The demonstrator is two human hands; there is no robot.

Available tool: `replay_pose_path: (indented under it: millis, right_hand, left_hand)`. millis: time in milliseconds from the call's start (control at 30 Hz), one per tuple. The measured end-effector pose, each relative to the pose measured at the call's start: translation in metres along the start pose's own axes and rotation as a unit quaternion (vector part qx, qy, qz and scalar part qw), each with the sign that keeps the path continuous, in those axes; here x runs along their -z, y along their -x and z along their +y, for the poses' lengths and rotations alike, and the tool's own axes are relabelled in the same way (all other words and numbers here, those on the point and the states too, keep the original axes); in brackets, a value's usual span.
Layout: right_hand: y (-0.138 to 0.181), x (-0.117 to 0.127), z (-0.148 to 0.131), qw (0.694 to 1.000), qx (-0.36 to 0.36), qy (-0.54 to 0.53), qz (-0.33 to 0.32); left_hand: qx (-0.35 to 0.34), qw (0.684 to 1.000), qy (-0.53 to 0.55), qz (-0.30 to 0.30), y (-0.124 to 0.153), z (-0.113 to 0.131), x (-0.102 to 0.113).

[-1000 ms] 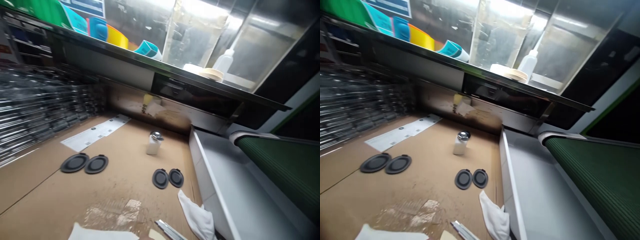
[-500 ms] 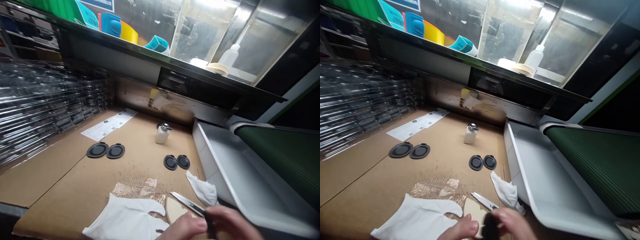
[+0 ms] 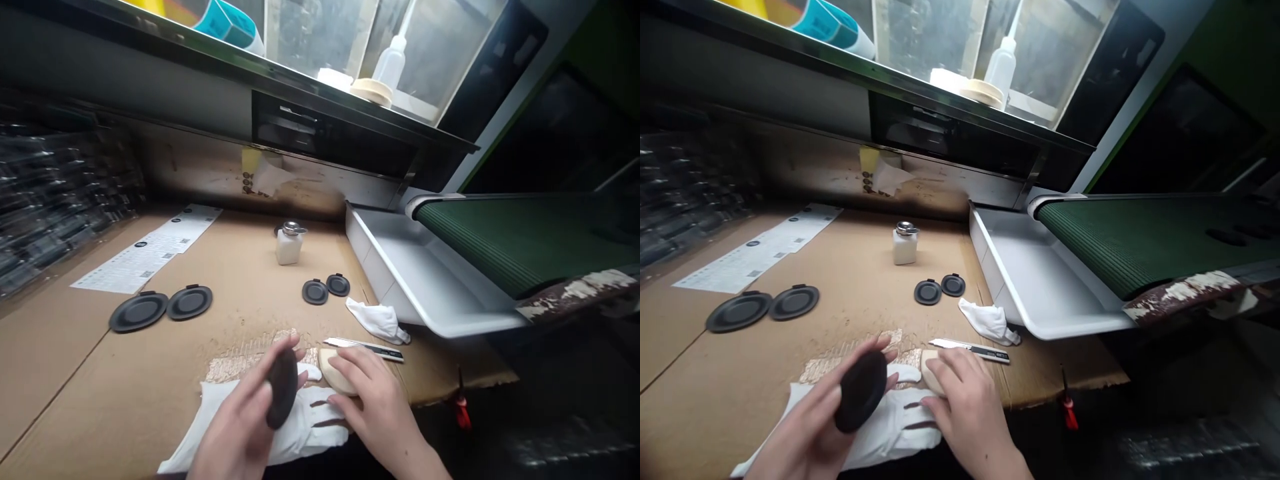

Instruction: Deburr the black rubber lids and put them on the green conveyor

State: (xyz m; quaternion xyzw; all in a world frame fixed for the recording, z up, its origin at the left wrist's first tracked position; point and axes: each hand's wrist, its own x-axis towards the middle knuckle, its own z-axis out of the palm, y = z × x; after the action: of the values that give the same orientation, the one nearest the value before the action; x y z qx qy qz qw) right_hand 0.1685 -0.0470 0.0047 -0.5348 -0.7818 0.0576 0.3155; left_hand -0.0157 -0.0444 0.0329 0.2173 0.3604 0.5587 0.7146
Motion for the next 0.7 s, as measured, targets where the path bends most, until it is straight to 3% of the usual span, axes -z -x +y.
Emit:
replay_pose_path:
  millis: [100, 233, 333, 467, 567, 633, 700]
  right_hand:
    - [-0.010, 0.005, 0.006, 0.995, -0.028, 0.042, -0.082]
    - [-0.016, 0.008, 0.009, 0.992, -0.043, 0.026, -0.119]
    - [-0.020, 0.011, 0.018, 0.996, -0.025, -0.022, -0.077]
    - [-0.025, 0.007, 0.018, 0.994, -0.063, -0.065, 0.063]
    - [-0.024, -0.006, -0.003, 0.994, 0.027, -0.012, 0.109]
    - [-0.023, -0.016, -0.017, 0.987, 0.128, 0.030, 0.089]
    - [-0.024, -0.024, -0.022, 0.981, 0.175, 0.058, 0.053]
  left_hand:
    - [0.116, 0.985, 0.125, 0.006, -0.022, 0.005, -0.003]
    - [0.149, 0.974, 0.170, 0.009, -0.036, -0.001, 0.001]
    - [0.139, 0.973, 0.185, -0.005, -0.039, -0.008, 0.003]
    - [0.132, 0.971, 0.198, -0.016, -0.042, -0.013, 0.005]
    - [0.109, 0.974, 0.196, -0.017, -0.045, -0.017, 0.007]
    - [0.106, 0.977, 0.187, -0.014, -0.046, -0.019, 0.008]
    - [0.100, 0.980, 0.175, -0.010, -0.048, -0.020, 0.008]
